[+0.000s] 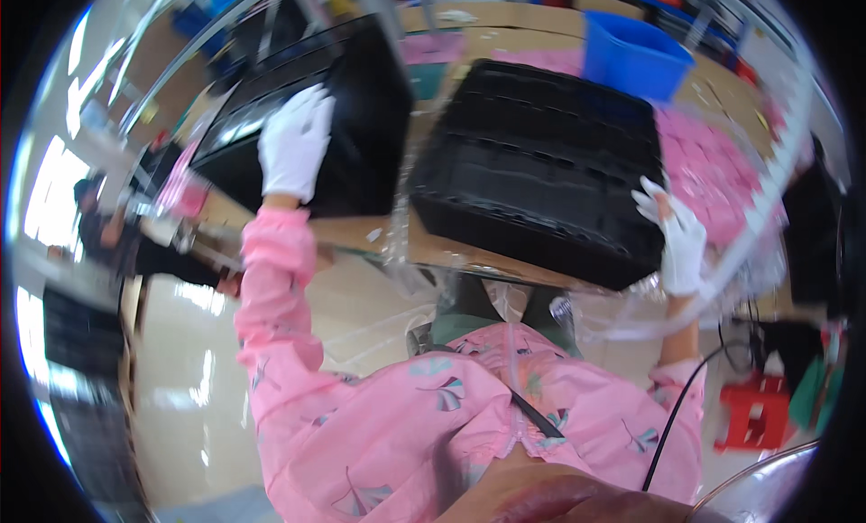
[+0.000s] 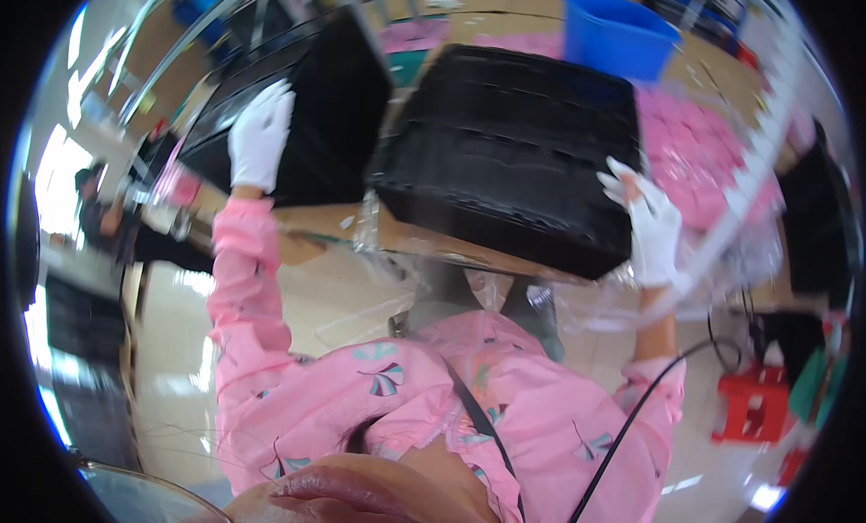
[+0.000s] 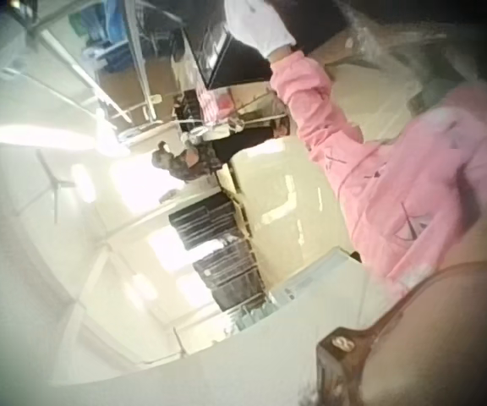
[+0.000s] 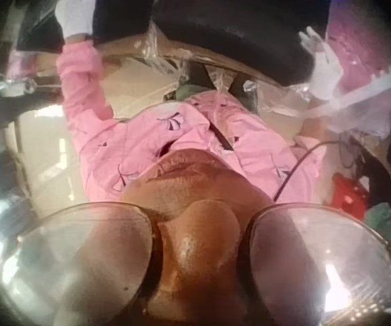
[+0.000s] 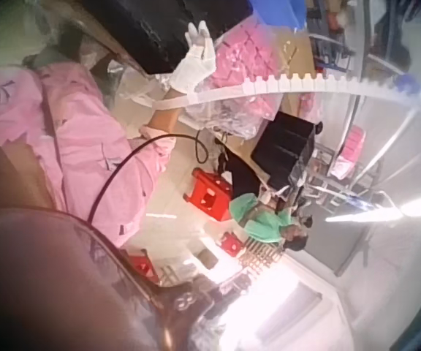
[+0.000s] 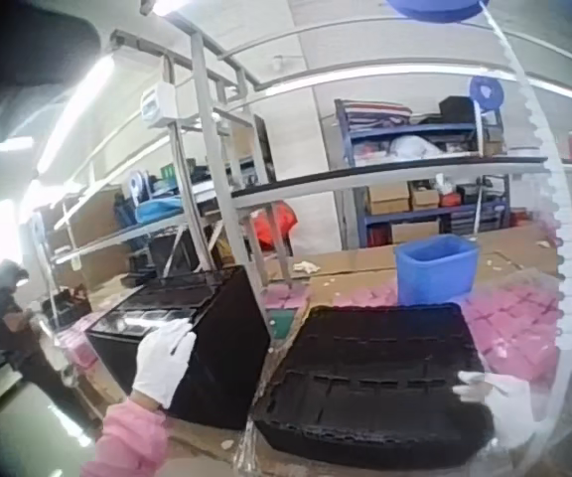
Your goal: Apply adhesive strips to plastic product cases and layer with protective foam.
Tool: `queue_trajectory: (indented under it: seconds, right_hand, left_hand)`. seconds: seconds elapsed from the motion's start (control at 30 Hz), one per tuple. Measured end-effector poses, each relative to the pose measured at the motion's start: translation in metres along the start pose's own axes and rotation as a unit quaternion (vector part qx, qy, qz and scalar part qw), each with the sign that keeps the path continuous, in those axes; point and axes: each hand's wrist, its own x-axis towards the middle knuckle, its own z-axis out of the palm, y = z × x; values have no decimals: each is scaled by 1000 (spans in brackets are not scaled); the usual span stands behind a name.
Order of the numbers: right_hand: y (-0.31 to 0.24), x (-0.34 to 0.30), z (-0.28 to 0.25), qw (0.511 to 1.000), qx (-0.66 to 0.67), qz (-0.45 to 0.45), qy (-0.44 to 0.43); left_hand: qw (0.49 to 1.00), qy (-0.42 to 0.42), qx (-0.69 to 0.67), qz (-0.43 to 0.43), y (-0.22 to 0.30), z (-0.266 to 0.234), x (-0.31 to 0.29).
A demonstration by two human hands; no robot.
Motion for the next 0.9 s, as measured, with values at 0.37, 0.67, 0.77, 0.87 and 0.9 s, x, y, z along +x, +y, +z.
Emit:
queue_trajectory:
  seconds: [0.37,0.67,0.77,0.87,0.9]
  right_hand:
    - [36,-22,-56,772,633,35,-33]
    - [32,-43,-49,830,538,-43,-139]
    - [20,-47,-32,876,471,-55,-83]
    - [0,-53,-4,967,244,2,76]
    - [-2,-54,5,977,183,-2,108]
  left_hand:
    - [931,-2,-356,76,165,7,0]
    - [799,-76,-589,92,248,13,22]
    - [733,-113,-667,64,267,10,29]
    - [703,-152,-695,2,282,0,37]
    - [727,-146,-671,5,286,-2,42]
